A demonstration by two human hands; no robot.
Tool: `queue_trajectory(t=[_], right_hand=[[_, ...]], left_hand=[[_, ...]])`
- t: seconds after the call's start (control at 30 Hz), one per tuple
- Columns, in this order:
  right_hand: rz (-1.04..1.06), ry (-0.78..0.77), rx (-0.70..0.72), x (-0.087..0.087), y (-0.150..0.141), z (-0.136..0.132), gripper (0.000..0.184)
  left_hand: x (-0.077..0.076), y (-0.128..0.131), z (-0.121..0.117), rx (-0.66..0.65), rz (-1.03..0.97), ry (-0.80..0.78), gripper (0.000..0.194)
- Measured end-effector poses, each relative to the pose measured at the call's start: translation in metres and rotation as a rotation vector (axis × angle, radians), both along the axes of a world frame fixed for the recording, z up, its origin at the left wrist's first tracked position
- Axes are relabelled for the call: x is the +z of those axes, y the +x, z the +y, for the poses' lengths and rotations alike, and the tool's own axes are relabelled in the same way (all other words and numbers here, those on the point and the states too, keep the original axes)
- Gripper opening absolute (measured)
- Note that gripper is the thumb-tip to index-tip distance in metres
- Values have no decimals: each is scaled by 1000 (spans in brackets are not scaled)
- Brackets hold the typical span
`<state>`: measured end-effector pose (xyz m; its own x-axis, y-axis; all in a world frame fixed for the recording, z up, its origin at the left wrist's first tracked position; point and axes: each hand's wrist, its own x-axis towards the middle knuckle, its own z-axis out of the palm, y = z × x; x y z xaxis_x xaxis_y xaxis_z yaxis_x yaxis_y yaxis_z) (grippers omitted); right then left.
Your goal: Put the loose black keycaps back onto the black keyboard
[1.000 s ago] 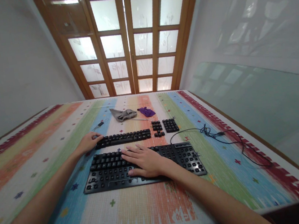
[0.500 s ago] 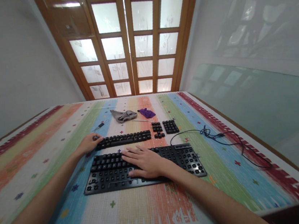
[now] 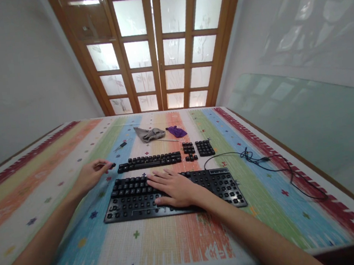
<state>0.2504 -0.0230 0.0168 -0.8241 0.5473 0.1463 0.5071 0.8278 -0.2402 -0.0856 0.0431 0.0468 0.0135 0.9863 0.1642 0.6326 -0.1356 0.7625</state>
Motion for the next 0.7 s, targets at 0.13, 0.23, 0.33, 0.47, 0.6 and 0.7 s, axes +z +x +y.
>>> queue_trajectory(t=[0.13,0.23,0.33,0.47,0.6,0.7], right_hand=[[-6,5,7,0,0,0,66],[-2,2,1,1,-1,-1,65],[-6,-1,-8,3,-1,-1,64],[-10,10,-12,3,-2,-2,62],[85,108,-44,3,-10,-1,49],[204,197,-57,6,-26,-1,30]], left_hand=[[-2,-4,-43,-62,-62,-81,56],[-4,-2,-71,-108,-139,-91,48],[-9,2,-93,-122,-141,-77,38],[-18,11,-107,-16,-222,-77,40],[-27,18,-109,65,-278,-99,44],[-30,20,-110,105,-265,-69,43]])
